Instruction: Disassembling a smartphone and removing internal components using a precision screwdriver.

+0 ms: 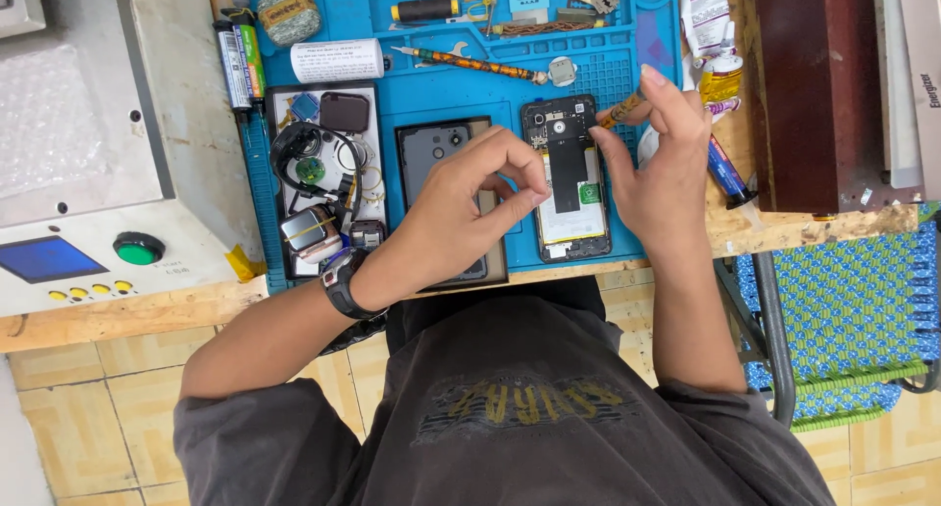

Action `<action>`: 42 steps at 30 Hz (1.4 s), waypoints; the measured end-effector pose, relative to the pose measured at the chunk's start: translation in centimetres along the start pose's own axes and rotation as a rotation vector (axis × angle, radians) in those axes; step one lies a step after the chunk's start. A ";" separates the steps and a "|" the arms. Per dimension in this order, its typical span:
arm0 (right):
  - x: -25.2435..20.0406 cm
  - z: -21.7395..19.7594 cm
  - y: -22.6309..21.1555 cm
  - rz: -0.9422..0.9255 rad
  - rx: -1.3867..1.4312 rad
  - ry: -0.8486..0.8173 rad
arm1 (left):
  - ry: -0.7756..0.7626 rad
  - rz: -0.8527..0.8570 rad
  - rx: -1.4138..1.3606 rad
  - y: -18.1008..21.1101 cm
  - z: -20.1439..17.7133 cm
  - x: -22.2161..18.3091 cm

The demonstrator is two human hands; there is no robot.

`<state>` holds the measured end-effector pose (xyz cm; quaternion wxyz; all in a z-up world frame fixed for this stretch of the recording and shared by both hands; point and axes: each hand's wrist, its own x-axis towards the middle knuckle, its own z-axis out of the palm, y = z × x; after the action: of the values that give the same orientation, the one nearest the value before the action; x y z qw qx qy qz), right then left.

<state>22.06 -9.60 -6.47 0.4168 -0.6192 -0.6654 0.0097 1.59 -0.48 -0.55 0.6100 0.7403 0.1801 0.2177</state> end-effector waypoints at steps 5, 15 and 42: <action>0.8 0.0 -2.0 0.050 0.270 0.079 | 0.140 0.094 -0.123 0.2 0.8 -0.5; -1.3 1.0 -8.6 0.649 1.384 0.469 | 0.173 0.654 0.033 -0.8 1.9 -1.6; -1.2 1.1 -9.2 0.625 1.126 0.540 | 0.198 0.535 -0.043 -0.6 1.8 -1.7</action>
<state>13.75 -12.23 -3.00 0.8030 -0.4520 -0.2229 0.3182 1.15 -2.76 -1.63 0.5259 0.7235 0.0321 0.4460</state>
